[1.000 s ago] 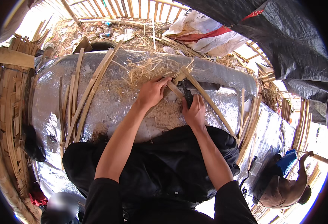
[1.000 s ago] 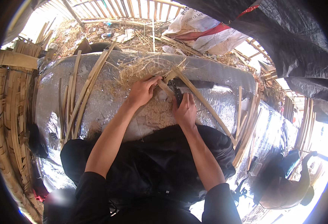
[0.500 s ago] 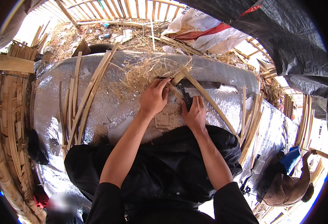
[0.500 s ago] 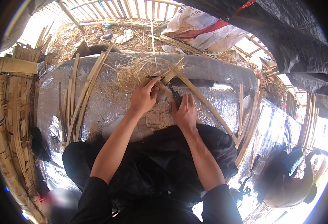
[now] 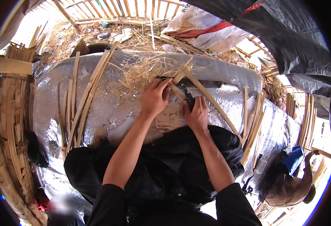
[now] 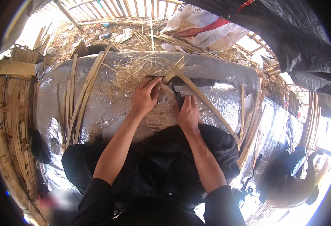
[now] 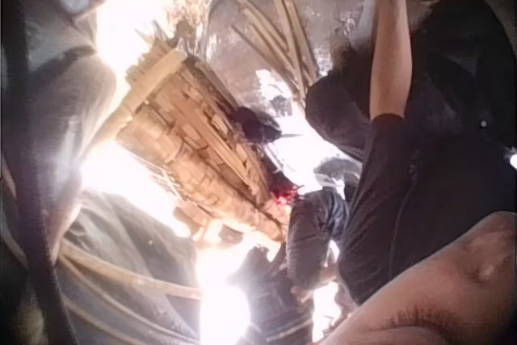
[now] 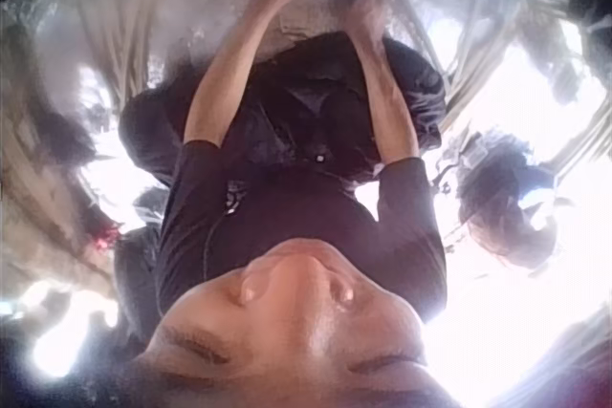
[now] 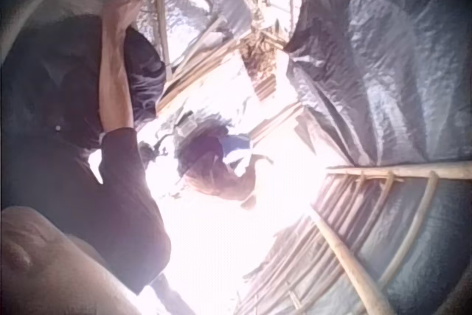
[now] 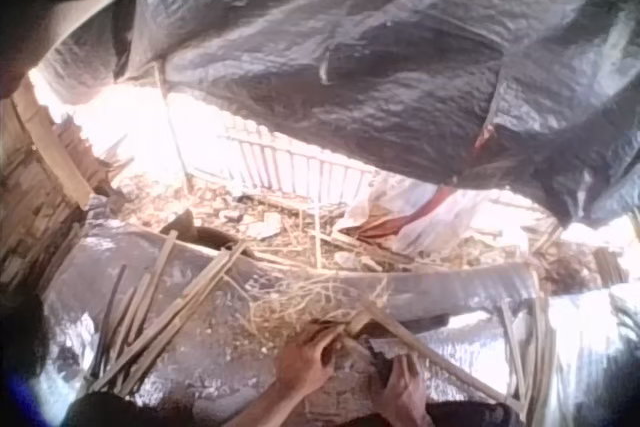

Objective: The person uses a small hand tool to shave and thin out bamboo strips resting on a silver-covered surface, moving the tool repeatedly along the length of the wood while holding it with the other hand.

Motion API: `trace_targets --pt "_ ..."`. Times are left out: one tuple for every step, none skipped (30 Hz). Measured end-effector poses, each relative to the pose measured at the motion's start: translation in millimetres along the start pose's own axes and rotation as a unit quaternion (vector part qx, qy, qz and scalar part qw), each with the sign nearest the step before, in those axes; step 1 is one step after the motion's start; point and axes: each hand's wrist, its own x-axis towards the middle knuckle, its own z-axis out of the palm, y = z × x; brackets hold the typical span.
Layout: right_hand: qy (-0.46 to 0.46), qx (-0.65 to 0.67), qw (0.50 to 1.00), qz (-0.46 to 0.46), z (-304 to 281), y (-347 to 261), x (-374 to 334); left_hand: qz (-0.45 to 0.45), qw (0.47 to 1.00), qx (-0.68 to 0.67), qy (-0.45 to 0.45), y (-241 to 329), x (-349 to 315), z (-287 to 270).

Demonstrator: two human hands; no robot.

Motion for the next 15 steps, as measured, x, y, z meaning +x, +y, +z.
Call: trace_targets --pt "0.0 0.006 1.0 -0.002 0.1 0.0 0.3 0.004 1.0 -0.003 0.003 -1.0 -0.5 -1.1" --pt "0.004 0.011 1.0 0.01 0.3 -0.3 0.0 0.008 1.0 -0.006 0.005 -1.1 -0.8 -1.1" --pt "0.007 0.017 1.0 0.022 0.7 -1.0 -0.6 0.005 1.0 -0.003 0.0 0.0 -0.8 0.5" --pt "0.01 0.025 0.999 0.035 1.1 -3.2 -0.5 0.002 1.0 0.004 -0.005 0.3 -0.9 -0.7" --pt "0.007 0.028 0.999 0.028 -0.8 -3.4 -0.3 -0.001 1.0 0.01 -0.01 0.8 -0.8 -1.6" --pt "0.003 0.03 0.999 0.022 -3.8 -2.8 -0.1 0.0 1.0 0.016 -0.008 1.4 -0.6 -2.1" --pt "0.001 0.03 0.999 0.016 -6.8 -1.7 -0.3 0.002 1.0 0.02 -0.005 2.7 -0.3 -0.9" --pt "-0.005 0.032 0.999 0.023 -6.9 -0.9 -0.9 0.004 1.0 0.023 -0.002 4.2 0.1 0.1" --pt "-0.011 0.034 0.999 0.03 -5.6 -0.1 -1.5 0.003 1.0 0.021 -0.005 4.0 0.1 0.0" --pt "-0.017 0.036 0.999 0.036 -4.8 -0.1 -1.5 0.003 1.0 0.018 -0.007 1.8 -0.2 -1.6" --pt "-0.015 0.041 0.999 0.031 -4.7 0.1 -1.4 0.002 1.0 0.016 -0.008 0.6 -0.3 -2.0" --pt "-0.013 0.047 0.998 0.025 -4.5 0.4 -1.1 0.006 1.0 0.017 -0.007 0.4 -0.2 -0.8" --pt "-0.013 0.054 0.998 0.019 -4.6 0.3 -0.8 0.008 1.0 0.019 -0.004 1.2 -0.1 -1.0" --pt "-0.007 0.058 0.998 0.016 -5.0 0.2 -0.7 0.01 1.0 0.021 -0.002 1.8 -0.1 -1.5" --pt "-0.001 0.062 0.998 0.012 -5.3 0.0 -0.5 0.012 1.0 0.026 -0.002 2.5 -0.2 -1.8"
